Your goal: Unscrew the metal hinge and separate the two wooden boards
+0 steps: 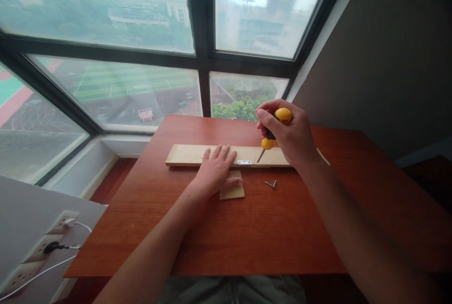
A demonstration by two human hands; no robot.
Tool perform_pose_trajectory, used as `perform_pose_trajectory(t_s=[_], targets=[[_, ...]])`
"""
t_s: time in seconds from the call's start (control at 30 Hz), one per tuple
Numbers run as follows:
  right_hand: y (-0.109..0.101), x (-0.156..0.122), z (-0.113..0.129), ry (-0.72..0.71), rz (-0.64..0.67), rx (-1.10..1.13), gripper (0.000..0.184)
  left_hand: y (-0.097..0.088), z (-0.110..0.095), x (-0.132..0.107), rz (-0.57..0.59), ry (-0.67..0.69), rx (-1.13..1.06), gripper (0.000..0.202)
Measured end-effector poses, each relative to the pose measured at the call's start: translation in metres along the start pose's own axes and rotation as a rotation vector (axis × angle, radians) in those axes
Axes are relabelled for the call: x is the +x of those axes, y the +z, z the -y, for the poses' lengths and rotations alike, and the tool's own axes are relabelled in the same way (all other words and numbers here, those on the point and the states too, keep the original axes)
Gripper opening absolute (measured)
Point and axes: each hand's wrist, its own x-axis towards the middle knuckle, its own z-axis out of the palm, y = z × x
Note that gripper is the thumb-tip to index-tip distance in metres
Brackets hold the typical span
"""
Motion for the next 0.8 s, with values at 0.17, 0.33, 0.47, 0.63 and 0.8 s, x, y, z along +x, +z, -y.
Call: perform_pose_trajectory(t_s=[0.17, 0.33, 0.47, 0.63, 0.8], targets=[[0.015, 0.005, -0.023, 0.012, -0.092, 0.165, 0.021, -0.002, 0.026, 0.008, -0.115, -0.033, 0.004, 0.062], [0.022, 0.005, -0.033, 0.007, -0.111, 0.186, 0.022, 0.002, 0.042, 0.008, -0.106, -0.012, -0.004, 0.062], [0.025, 0.005, -0.034, 0.011, -0.111, 0.169, 0.023, 0.002, 0.039, 0.006, -0.091, 0.01, 0.015, 0.065], [0.025, 0.006, -0.033, 0.012, -0.116, 0.203, 0.022, 0.002, 0.037, 0.007, -0.105, -0.003, 0.033, 0.063], [0.026, 0.006, -0.034, -0.003, -0.114, 0.228, 0.02, 0.004, 0.037, 0.009, -0.119, -0.021, 0.034, 0.062]])
